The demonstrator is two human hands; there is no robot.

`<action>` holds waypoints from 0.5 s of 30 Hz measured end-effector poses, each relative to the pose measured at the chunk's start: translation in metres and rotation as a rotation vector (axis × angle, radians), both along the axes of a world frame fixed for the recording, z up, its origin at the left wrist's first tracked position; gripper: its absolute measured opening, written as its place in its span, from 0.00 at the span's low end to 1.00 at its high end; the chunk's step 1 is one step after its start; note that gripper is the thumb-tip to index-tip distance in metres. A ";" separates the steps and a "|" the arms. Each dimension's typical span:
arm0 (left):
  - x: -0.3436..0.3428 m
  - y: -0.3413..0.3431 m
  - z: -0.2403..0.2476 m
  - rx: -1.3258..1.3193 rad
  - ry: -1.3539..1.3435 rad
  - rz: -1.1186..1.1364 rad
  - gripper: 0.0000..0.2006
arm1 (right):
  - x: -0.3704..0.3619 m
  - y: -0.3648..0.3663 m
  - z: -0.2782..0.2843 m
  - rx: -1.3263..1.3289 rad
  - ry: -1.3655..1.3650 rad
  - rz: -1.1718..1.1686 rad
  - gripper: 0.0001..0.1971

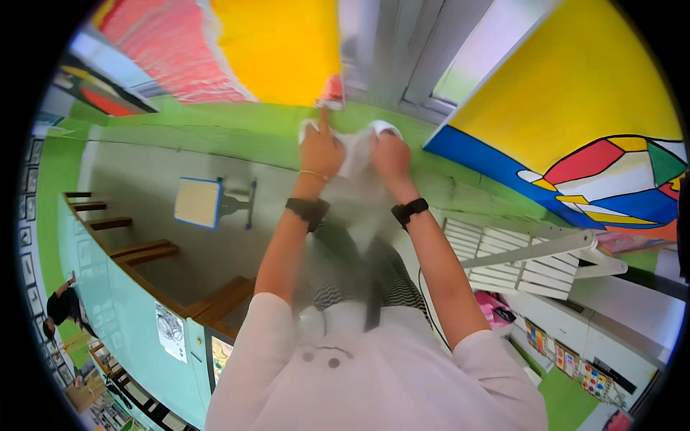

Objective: The person wipes a chalkboard, the frame of large wall posters, a tabletop, and a green wall with a white cloth.

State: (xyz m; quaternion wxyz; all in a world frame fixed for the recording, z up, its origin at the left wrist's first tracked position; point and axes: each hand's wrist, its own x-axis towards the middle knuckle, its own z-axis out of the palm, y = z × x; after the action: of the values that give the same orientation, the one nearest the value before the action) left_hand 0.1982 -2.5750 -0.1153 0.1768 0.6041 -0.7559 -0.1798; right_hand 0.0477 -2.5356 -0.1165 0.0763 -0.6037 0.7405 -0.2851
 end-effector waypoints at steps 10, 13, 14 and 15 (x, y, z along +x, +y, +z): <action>-0.004 -0.016 -0.017 -0.281 0.063 -0.058 0.33 | 0.011 -0.024 -0.023 -0.194 0.027 -0.265 0.12; -0.001 -0.020 -0.024 -0.319 0.038 -0.077 0.32 | 0.018 -0.027 -0.032 -0.249 0.045 -0.288 0.09; 0.000 -0.021 -0.025 -0.316 0.046 -0.083 0.32 | 0.020 -0.028 -0.031 -0.296 0.059 -0.293 0.09; 0.001 -0.021 -0.024 -0.303 0.044 -0.077 0.32 | 0.022 -0.029 -0.031 -0.297 0.068 -0.298 0.09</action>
State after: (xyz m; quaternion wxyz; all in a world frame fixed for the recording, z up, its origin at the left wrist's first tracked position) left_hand 0.1994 -2.5958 -0.1397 0.2753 0.5370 -0.7930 -0.0835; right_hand 0.0695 -2.5644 -0.1472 -0.0814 -0.5013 0.7737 -0.3787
